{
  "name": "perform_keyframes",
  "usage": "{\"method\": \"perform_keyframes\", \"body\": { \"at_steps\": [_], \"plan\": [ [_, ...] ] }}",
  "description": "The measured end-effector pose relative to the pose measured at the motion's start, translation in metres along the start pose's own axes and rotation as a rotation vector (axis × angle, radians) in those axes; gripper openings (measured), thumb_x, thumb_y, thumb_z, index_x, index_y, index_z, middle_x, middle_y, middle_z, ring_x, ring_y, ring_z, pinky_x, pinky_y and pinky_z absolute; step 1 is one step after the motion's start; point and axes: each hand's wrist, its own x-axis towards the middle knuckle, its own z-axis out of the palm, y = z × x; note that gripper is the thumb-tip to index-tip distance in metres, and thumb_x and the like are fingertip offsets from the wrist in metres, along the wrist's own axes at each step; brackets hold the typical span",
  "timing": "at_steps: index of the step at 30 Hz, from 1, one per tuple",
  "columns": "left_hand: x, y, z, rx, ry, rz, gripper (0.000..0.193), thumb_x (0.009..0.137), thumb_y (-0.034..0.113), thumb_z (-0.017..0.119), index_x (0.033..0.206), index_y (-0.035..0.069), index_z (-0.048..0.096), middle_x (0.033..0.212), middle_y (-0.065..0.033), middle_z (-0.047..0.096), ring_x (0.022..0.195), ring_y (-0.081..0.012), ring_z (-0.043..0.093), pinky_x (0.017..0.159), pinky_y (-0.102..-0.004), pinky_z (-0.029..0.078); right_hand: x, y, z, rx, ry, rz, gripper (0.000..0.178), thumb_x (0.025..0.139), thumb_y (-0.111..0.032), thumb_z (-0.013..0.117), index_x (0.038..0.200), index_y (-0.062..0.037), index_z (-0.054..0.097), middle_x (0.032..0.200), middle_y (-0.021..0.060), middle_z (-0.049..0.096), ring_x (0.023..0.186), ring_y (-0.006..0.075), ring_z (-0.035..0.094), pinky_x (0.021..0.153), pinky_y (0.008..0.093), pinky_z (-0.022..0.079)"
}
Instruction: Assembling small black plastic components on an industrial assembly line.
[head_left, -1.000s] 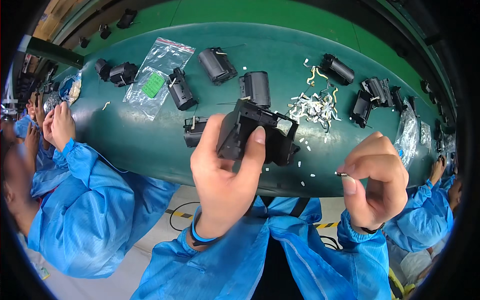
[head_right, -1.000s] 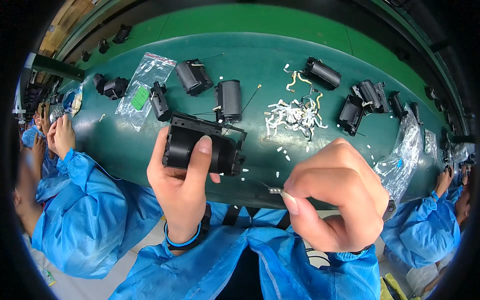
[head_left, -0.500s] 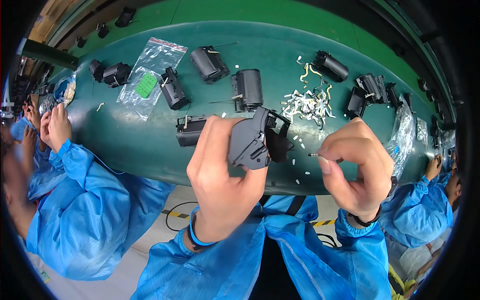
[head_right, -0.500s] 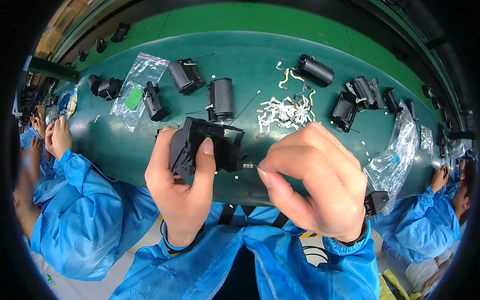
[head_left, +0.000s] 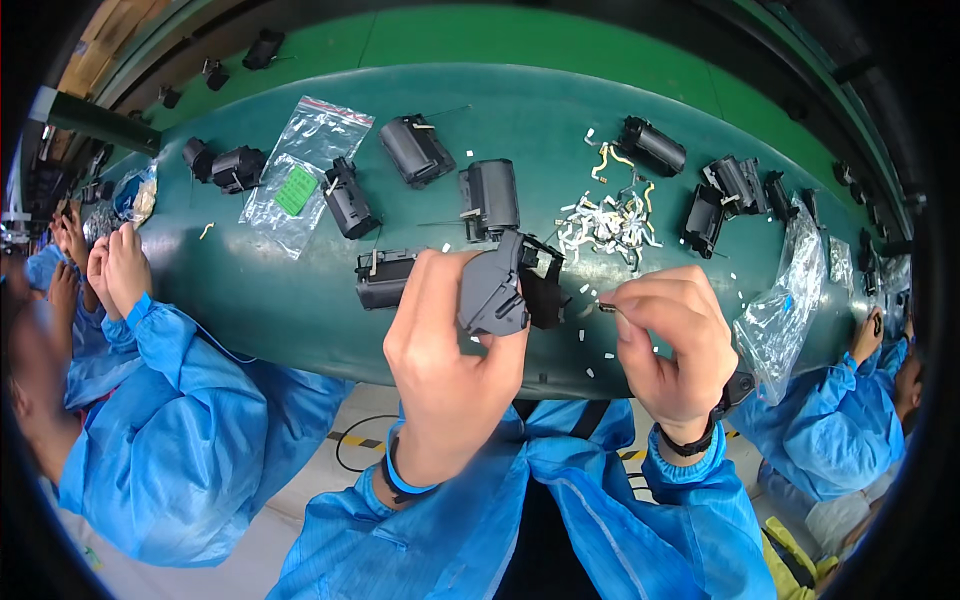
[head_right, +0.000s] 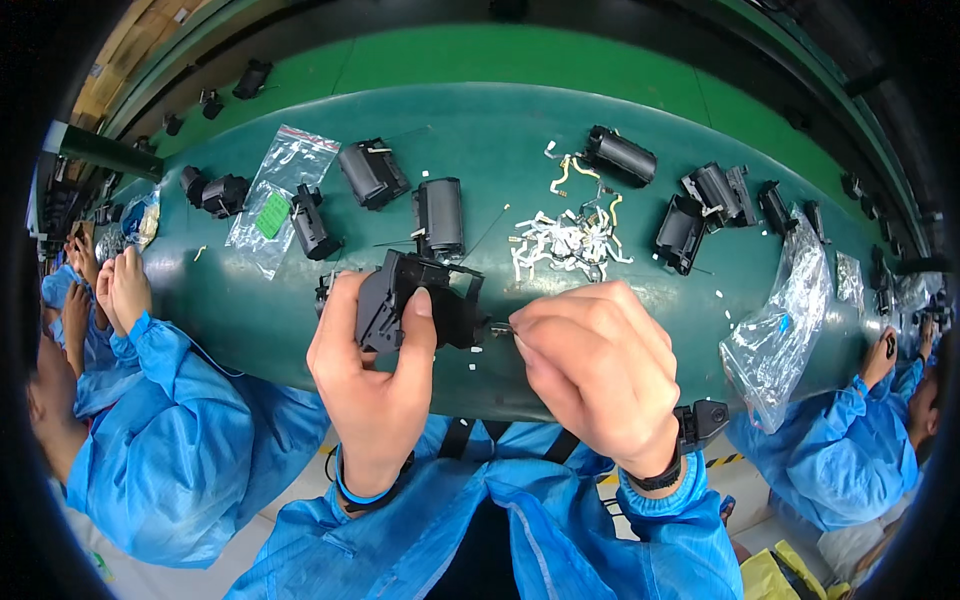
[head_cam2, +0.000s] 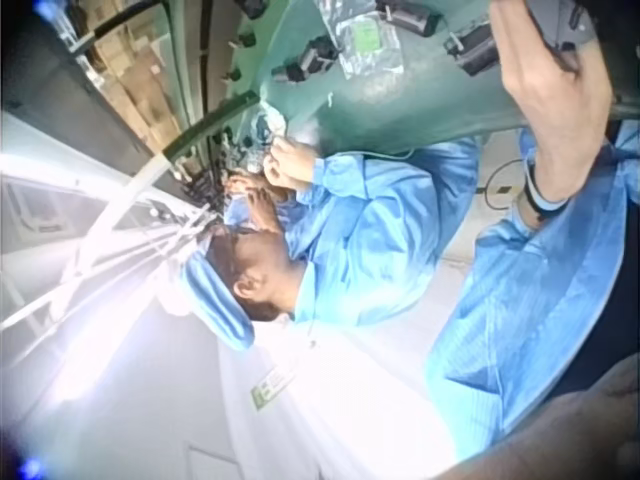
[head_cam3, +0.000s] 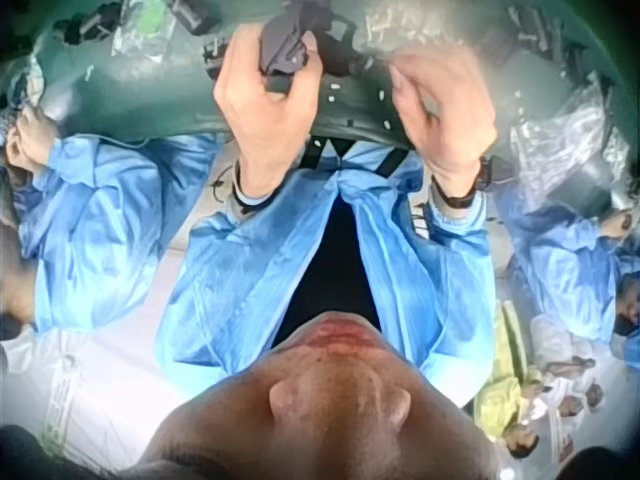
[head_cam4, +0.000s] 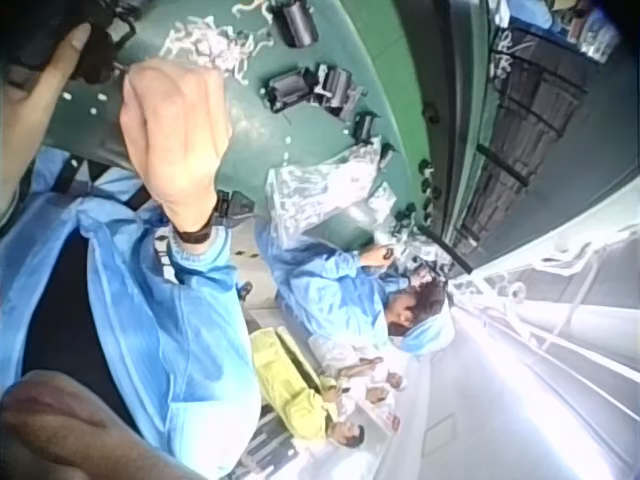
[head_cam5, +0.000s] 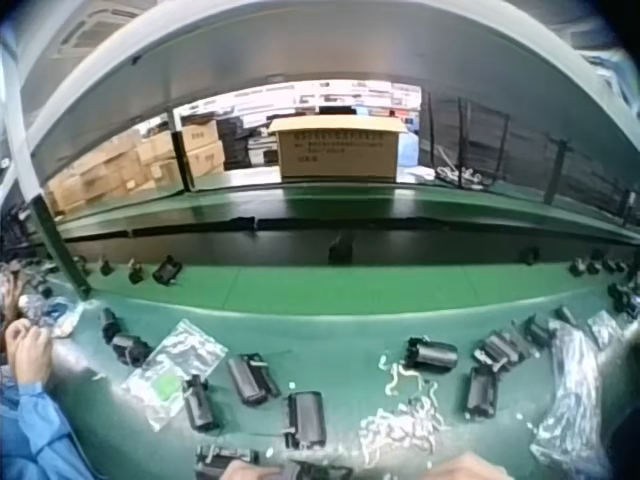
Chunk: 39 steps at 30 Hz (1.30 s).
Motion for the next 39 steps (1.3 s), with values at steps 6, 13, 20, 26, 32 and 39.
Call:
{"method": "perform_keyframes", "body": {
  "at_steps": [6, 13, 20, 26, 32, 39],
  "plan": [
    [-0.003, -0.004, 0.002, 0.015, -0.007, -0.046, 0.023, 0.082, -0.006, 0.070, 0.103, -0.003, 0.063, 0.086, -0.0147, 0.056, 0.070, -0.0303, 0.060, 0.061, -0.0373, 0.047, 0.000, 0.004, 0.005, -0.035, -0.033, -0.038, 0.035, 0.070, 0.011, 0.081, 0.101, 0.0034, 0.066, 0.091, 0.0151, 0.074, 0.077, 0.0293, 0.070, 0.065, 0.0352, 0.056],
    [-0.006, -0.008, 0.004, -0.087, 0.011, -0.119, 0.022, 0.082, -0.005, 0.072, 0.102, -0.003, 0.062, 0.087, -0.0160, 0.059, 0.073, -0.0348, 0.063, 0.066, -0.0393, 0.050, -0.009, 0.005, 0.012, 0.165, -0.010, 0.129, 0.026, 0.078, 0.012, 0.077, 0.100, 0.0024, 0.066, 0.089, 0.0140, 0.074, 0.075, 0.0271, 0.069, 0.066, 0.0344, 0.054],
    [-0.004, -0.007, 0.004, 0.013, 0.013, -0.105, 0.022, 0.083, -0.005, 0.073, 0.102, -0.003, 0.062, 0.086, -0.0152, 0.059, 0.072, -0.0322, 0.062, 0.065, -0.0380, 0.049, -0.007, -0.003, 0.001, 0.162, 0.040, 0.179, 0.022, 0.082, 0.013, 0.075, 0.099, 0.0027, 0.066, 0.087, 0.0140, 0.074, 0.073, 0.0212, 0.068, 0.064, 0.0309, 0.052],
    [-0.006, -0.002, 0.003, -0.078, 0.076, -0.158, 0.021, 0.086, -0.003, 0.074, 0.103, -0.003, 0.062, 0.085, -0.0125, 0.060, 0.071, -0.0240, 0.060, 0.064, -0.0348, 0.049, -0.009, -0.003, 0.001, 0.121, 0.010, 0.189, 0.021, 0.082, 0.012, 0.076, 0.098, 0.0029, 0.066, 0.086, 0.0136, 0.073, 0.071, 0.0211, 0.066, 0.063, 0.0306, 0.051],
    [-0.003, -0.005, 0.001, -0.092, 0.056, -0.146, 0.021, 0.085, -0.004, 0.074, 0.102, -0.003, 0.062, 0.086, -0.0128, 0.061, 0.072, -0.0254, 0.062, 0.066, -0.0342, 0.049, -0.009, -0.006, -0.010, 0.147, 0.092, 0.176, 0.020, 0.083, 0.010, 0.076, 0.098, 0.0022, 0.066, 0.084, 0.0137, 0.073, 0.072, 0.0236, 0.067, 0.066, 0.0341, 0.052],
    [-0.005, -0.005, 0.003, -0.066, 0.008, -0.081, 0.024, 0.083, -0.004, 0.072, 0.104, -0.002, 0.062, 0.088, -0.0145, 0.061, 0.072, -0.0292, 0.062, 0.064, -0.0360, 0.049, 0.002, -0.007, -0.016, 0.144, -0.012, 0.132, 0.022, 0.080, 0.008, 0.078, 0.098, 0.0023, 0.066, 0.083, 0.0124, 0.072, 0.073, 0.0256, 0.068, 0.066, 0.0349, 0.052]
  ]
}}
